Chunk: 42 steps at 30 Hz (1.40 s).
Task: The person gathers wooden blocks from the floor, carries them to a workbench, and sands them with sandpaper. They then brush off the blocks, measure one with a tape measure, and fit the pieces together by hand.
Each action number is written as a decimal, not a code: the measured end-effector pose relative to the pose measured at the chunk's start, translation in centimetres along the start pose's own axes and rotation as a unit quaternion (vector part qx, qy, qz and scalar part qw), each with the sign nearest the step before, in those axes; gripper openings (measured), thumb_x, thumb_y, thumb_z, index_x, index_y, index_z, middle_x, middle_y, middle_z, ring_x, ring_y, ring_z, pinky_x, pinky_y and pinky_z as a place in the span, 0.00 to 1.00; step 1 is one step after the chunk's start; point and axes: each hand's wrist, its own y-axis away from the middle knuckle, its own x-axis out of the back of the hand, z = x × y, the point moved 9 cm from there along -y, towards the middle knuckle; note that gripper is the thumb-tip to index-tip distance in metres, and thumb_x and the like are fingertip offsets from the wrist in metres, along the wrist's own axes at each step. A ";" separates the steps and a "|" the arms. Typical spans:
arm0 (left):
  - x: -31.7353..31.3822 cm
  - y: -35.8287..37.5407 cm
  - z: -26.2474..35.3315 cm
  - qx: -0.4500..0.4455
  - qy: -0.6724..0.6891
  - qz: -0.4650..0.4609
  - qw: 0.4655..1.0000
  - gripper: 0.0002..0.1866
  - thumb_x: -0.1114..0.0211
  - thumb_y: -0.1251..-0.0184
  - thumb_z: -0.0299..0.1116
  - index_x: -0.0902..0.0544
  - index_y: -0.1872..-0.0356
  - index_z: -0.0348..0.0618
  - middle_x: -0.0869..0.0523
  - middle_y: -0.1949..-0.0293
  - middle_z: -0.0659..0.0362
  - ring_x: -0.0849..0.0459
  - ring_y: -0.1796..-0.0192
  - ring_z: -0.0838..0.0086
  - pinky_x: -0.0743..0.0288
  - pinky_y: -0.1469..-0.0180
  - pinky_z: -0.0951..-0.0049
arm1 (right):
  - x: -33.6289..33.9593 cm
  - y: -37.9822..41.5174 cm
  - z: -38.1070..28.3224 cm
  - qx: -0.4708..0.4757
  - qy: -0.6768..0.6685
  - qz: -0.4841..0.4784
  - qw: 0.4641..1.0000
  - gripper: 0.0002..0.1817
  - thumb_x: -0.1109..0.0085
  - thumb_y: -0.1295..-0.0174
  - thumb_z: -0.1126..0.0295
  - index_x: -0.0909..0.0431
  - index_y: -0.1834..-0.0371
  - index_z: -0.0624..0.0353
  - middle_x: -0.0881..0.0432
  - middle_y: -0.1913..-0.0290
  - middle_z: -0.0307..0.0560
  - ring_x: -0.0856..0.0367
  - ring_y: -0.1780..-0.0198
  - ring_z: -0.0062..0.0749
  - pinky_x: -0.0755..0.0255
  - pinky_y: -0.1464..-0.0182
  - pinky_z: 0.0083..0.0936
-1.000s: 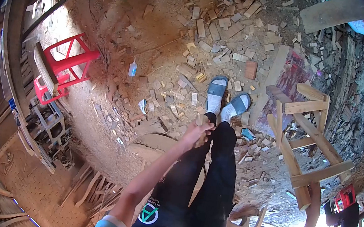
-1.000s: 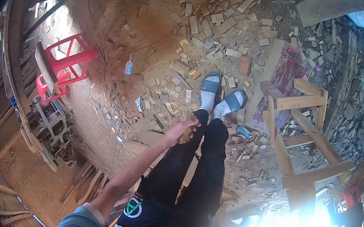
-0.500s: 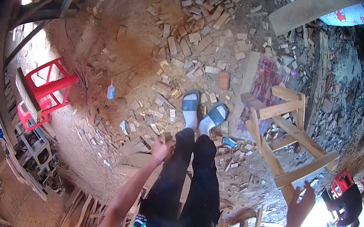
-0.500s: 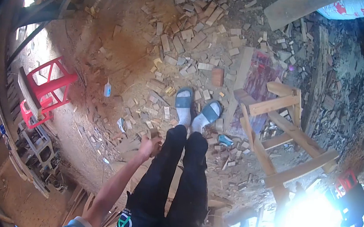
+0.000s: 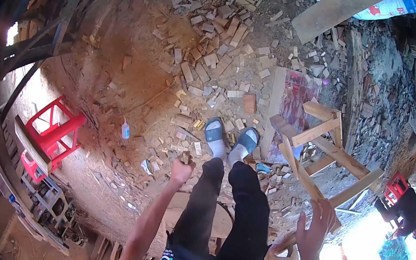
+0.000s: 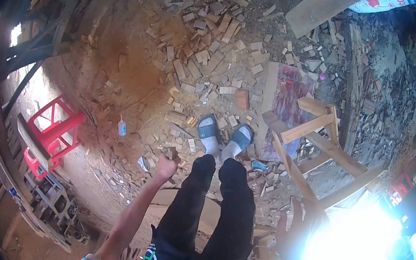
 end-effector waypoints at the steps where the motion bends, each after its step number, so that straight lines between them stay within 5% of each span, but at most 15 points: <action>1: 0.5 -1.1 0.0 -0.005 0.003 -0.001 1.000 0.08 0.40 0.51 0.25 0.25 0.67 0.38 0.26 0.82 0.62 0.29 0.84 0.79 0.38 0.82 0.76 | 0.0 -0.6 -0.4 -0.003 -0.009 0.000 1.000 0.18 0.48 0.46 0.71 0.32 0.51 0.61 0.34 0.49 0.56 0.37 0.44 0.52 0.46 0.42 0.48; 8: 4.8 -11.6 -1.8 0.044 0.017 0.050 0.998 0.09 0.36 0.50 0.29 0.24 0.67 0.40 0.24 0.80 0.61 0.26 0.81 0.77 0.33 0.81 0.76 | -3.5 -9.5 -3.3 0.005 -0.154 -0.036 0.987 0.14 0.48 0.45 0.73 0.29 0.55 0.63 0.27 0.57 0.55 0.29 0.51 0.49 0.37 0.47 0.38; 12: 6.7 -17.4 0.2 0.101 0.068 0.080 0.989 0.09 0.35 0.50 0.29 0.24 0.68 0.38 0.20 0.75 0.57 0.22 0.79 0.75 0.31 0.81 0.75 | -14.1 -19.6 -2.1 0.062 -0.312 -0.057 0.946 0.09 0.47 0.45 0.74 0.27 0.61 0.62 0.23 0.65 0.55 0.24 0.61 0.47 0.32 0.58 0.37; 14: 7.3 -21.2 1.5 0.076 0.085 0.134 0.984 0.11 0.34 0.51 0.32 0.24 0.69 0.39 0.19 0.74 0.57 0.23 0.80 0.75 0.31 0.81 0.75 | -21.8 -26.7 -0.5 -0.001 -0.387 -0.204 0.899 0.09 0.49 0.46 0.76 0.26 0.61 0.58 0.23 0.67 0.58 0.23 0.62 0.48 0.31 0.60 0.38; 15: 7.2 -21.2 5.0 0.111 0.016 0.112 0.987 0.16 0.33 0.53 0.37 0.25 0.67 0.39 0.20 0.73 0.57 0.22 0.77 0.78 0.31 0.82 0.76 | -23.7 -31.2 -0.5 0.035 -0.358 -0.176 0.916 0.09 0.50 0.46 0.76 0.25 0.61 0.58 0.23 0.68 0.59 0.23 0.62 0.50 0.30 0.60 0.39; 18: 8.4 -32.1 4.1 -0.076 -0.095 0.113 0.986 0.21 0.31 0.56 0.40 0.27 0.66 0.36 0.21 0.74 0.54 0.21 0.75 0.73 0.29 0.78 0.71 | -28.8 -47.3 -1.8 0.074 -0.183 -0.140 0.970 0.11 0.49 0.51 0.73 0.25 0.63 0.60 0.22 0.67 0.59 0.24 0.60 0.54 0.29 0.58 0.39; 19: 7.1 -33.7 7.6 0.102 -0.098 0.058 0.988 0.25 0.30 0.59 0.41 0.29 0.65 0.33 0.21 0.72 0.50 0.21 0.70 0.67 0.28 0.69 0.65 | -30.6 -56.7 -4.3 0.087 -0.151 -0.152 0.973 0.11 0.48 0.51 0.73 0.25 0.64 0.62 0.22 0.65 0.60 0.24 0.58 0.55 0.30 0.56 0.40; 21: 6.4 -38.6 5.4 0.082 -0.154 0.117 0.978 0.24 0.31 0.58 0.40 0.29 0.67 0.32 0.21 0.70 0.48 0.21 0.67 0.63 0.29 0.64 0.63 | -27.4 -64.4 -9.1 0.112 -0.214 -0.098 0.966 0.11 0.50 0.51 0.76 0.27 0.63 0.63 0.24 0.66 0.61 0.23 0.60 0.52 0.30 0.58 0.39; 24: 3.5 -42.4 7.1 -0.078 -0.145 0.179 0.970 0.25 0.31 0.57 0.38 0.30 0.62 0.30 0.20 0.65 0.47 0.22 0.61 0.62 0.30 0.56 0.65 | -26.4 -73.0 -13.4 0.170 -0.139 0.066 0.973 0.28 0.41 0.49 0.71 0.35 0.42 0.54 0.35 0.40 0.54 0.32 0.44 0.52 0.34 0.45 0.37; 26: 2.2 -43.0 5.4 -0.137 -0.106 0.190 0.967 0.28 0.31 0.56 0.36 0.31 0.56 0.30 0.21 0.62 0.49 0.22 0.59 0.62 0.30 0.53 0.66 | -29.0 -78.3 -13.5 0.209 -0.073 0.138 0.965 0.32 0.37 0.51 0.67 0.37 0.41 0.53 0.41 0.36 0.51 0.37 0.41 0.51 0.35 0.43 0.39; 27: 1.9 -42.2 4.5 -0.134 -0.110 0.189 0.967 0.30 0.31 0.55 0.35 0.32 0.53 0.31 0.21 0.60 0.49 0.23 0.57 0.62 0.31 0.52 0.67 | -31.7 -78.1 -13.8 0.225 -0.048 0.151 0.961 0.34 0.35 0.52 0.65 0.38 0.40 0.52 0.44 0.34 0.50 0.39 0.39 0.51 0.36 0.43 0.39; 30: 0.3 -39.2 9.2 -0.107 -0.033 0.241 0.964 0.31 0.30 0.54 0.32 0.33 0.48 0.33 0.23 0.54 0.50 0.24 0.53 0.63 0.32 0.48 0.69 | -30.4 -75.4 -14.8 -0.008 0.176 -0.084 0.981 0.42 0.45 0.41 0.58 0.61 0.30 0.51 0.58 0.30 0.45 0.54 0.31 0.42 0.55 0.32 0.40; 31: 0.3 -39.1 10.0 -0.091 -0.105 0.240 0.961 0.32 0.29 0.55 0.30 0.33 0.48 0.34 0.24 0.53 0.50 0.25 0.50 0.64 0.34 0.47 0.70 | -28.7 -75.3 -14.9 -0.034 0.129 -0.064 0.989 0.50 0.37 0.47 0.66 0.67 0.30 0.52 0.53 0.32 0.51 0.48 0.34 0.48 0.47 0.35 0.40; 34: 0.5 -39.9 8.5 -0.095 0.022 0.258 0.961 0.31 0.28 0.56 0.30 0.32 0.49 0.35 0.23 0.56 0.52 0.24 0.55 0.67 0.32 0.50 0.71 | -29.4 -77.1 -13.3 0.052 0.096 0.048 0.993 0.36 0.30 0.57 0.62 0.36 0.43 0.51 0.46 0.34 0.50 0.42 0.36 0.50 0.37 0.43 0.42; 42: -0.4 -41.1 9.0 -0.032 0.146 0.206 0.967 0.26 0.31 0.58 0.24 0.30 0.54 0.35 0.22 0.59 0.56 0.23 0.60 0.72 0.30 0.55 0.75 | -31.6 -73.2 -12.2 0.060 0.032 -0.031 0.997 0.25 0.41 0.51 0.70 0.34 0.47 0.50 0.21 0.59 0.53 0.23 0.54 0.50 0.32 0.48 0.42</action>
